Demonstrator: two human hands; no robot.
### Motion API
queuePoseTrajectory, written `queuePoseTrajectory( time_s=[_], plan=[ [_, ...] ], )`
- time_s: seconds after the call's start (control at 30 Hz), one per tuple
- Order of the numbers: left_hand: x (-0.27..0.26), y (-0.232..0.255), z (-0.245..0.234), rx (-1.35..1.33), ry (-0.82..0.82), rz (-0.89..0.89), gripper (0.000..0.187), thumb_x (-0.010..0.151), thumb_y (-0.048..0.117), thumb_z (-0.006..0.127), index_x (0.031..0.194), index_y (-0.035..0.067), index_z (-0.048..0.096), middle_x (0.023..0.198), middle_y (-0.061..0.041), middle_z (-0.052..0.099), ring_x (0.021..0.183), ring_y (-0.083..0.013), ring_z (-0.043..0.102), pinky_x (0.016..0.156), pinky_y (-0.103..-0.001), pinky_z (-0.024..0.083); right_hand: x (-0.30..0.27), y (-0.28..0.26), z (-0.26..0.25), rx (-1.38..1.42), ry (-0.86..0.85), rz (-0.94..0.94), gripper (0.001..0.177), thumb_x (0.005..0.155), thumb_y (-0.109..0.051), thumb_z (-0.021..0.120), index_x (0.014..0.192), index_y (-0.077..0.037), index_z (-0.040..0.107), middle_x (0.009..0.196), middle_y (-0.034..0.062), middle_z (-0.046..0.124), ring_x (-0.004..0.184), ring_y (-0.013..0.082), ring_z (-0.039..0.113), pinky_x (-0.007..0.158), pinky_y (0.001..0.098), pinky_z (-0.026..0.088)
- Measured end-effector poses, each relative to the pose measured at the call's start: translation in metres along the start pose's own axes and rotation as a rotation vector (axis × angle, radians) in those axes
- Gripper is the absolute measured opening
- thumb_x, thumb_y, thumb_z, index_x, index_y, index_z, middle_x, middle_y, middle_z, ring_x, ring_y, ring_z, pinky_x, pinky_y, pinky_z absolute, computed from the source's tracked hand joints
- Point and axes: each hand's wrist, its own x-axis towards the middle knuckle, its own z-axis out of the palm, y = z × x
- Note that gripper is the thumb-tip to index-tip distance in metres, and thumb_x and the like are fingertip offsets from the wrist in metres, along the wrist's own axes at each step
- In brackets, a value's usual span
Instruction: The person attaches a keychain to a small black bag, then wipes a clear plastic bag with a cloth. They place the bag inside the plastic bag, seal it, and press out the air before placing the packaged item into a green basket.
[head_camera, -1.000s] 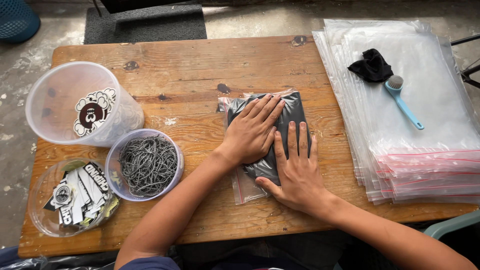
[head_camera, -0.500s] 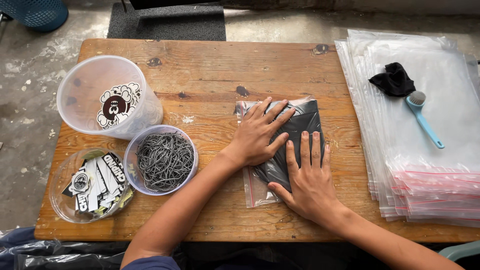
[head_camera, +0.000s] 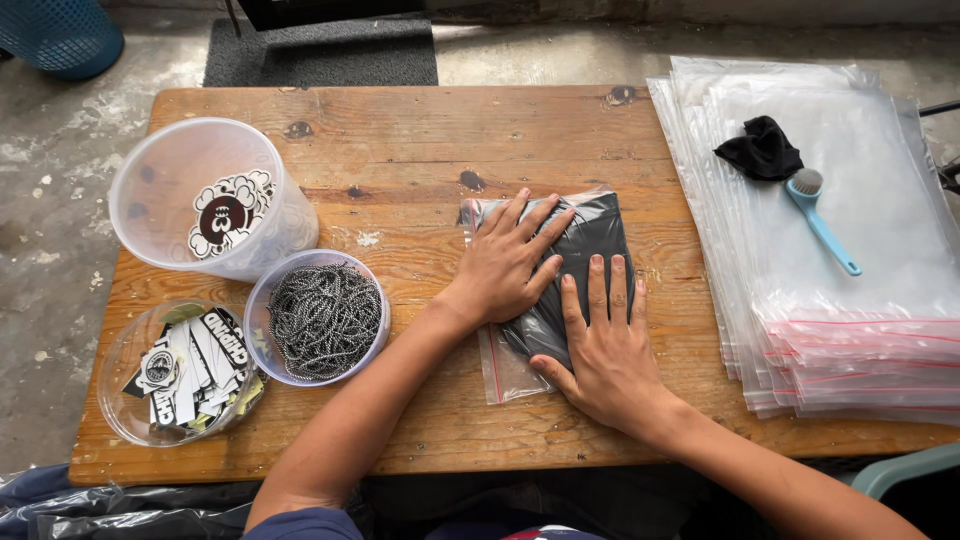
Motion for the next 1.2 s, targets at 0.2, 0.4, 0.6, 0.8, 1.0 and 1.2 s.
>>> queuePoseTrajectory(
  time_s=[0.2, 0.4, 0.6, 0.8, 1.0, 1.2],
  plan=[
    [0.001, -0.006, 0.011, -0.058, -0.015, -0.015, 0.06, 0.097, 0.045, 0.045, 0.153, 0.023, 0.044, 0.151, -0.009, 0.05, 0.145, -0.0377, 0.04, 0.119, -0.05, 0.026, 0.0, 0.001, -0.001, 0.064, -0.036, 0.005, 0.1, 0.095, -0.076, 0.035, 0.155, 0.003, 0.024, 0.159, 0.0411, 0.01, 0.151, 0.0577, 0.0, 0.114, 0.0708, 0.006],
    [-0.002, -0.002, -0.001, -0.106, 0.068, 0.052, 0.059, 0.099, 0.045, 0.046, 0.153, 0.02, 0.044, 0.158, -0.011, 0.043, 0.151, -0.0403, 0.029, 0.121, -0.055, 0.021, 0.001, 0.007, -0.001, 0.298, -0.083, 0.05, 0.099, 0.093, -0.072, 0.042, 0.157, -0.001, 0.019, 0.163, 0.0363, -0.003, 0.151, 0.0534, -0.012, 0.113, 0.0721, -0.001],
    [-0.026, 0.016, -0.009, -0.11, 0.3, 0.091, 0.039, 0.09, 0.043, 0.063, 0.118, 0.016, 0.069, 0.122, -0.007, 0.059, 0.124, -0.0333, 0.051, 0.103, -0.048, 0.035, 0.006, 0.035, 0.002, 0.539, -0.176, 0.143, 0.061, 0.101, -0.047, 0.038, 0.154, -0.016, 0.031, 0.161, 0.0194, 0.011, 0.153, 0.0413, -0.003, 0.123, 0.0579, 0.003],
    [-0.042, 0.038, -0.021, -0.071, 0.314, 0.098, 0.048, 0.087, 0.042, 0.066, 0.12, 0.006, 0.066, 0.121, -0.018, 0.058, 0.119, -0.043, 0.053, 0.099, -0.057, 0.038, 0.078, 0.055, -0.019, 0.133, -0.062, 0.143, 0.042, 0.096, -0.067, 0.045, 0.107, -0.032, 0.065, 0.104, 0.0004, 0.06, 0.107, 0.0248, 0.063, 0.086, 0.0434, 0.049],
    [-0.044, 0.043, -0.025, -0.12, 0.333, 0.111, 0.043, 0.093, 0.034, 0.059, 0.121, 0.002, 0.065, 0.119, -0.021, 0.06, 0.119, -0.0481, 0.055, 0.098, -0.062, 0.039, 0.204, 0.041, -0.003, 0.654, -0.136, -0.112, 0.031, 0.094, -0.031, 0.064, 0.113, -0.007, 0.065, 0.103, 0.0196, 0.068, 0.101, 0.0394, 0.068, 0.084, 0.0504, 0.052],
    [-0.045, 0.044, -0.024, -0.127, 0.317, 0.087, 0.043, 0.097, 0.036, 0.055, 0.124, 0.003, 0.063, 0.122, -0.02, 0.059, 0.123, -0.0474, 0.054, 0.101, -0.063, 0.038, 0.25, 0.04, 0.018, 0.679, -0.485, 0.046, 0.026, 0.079, -0.035, 0.067, 0.089, -0.013, 0.075, 0.072, 0.0084, 0.067, 0.078, 0.0282, 0.068, 0.07, 0.0411, 0.05]
  ],
)
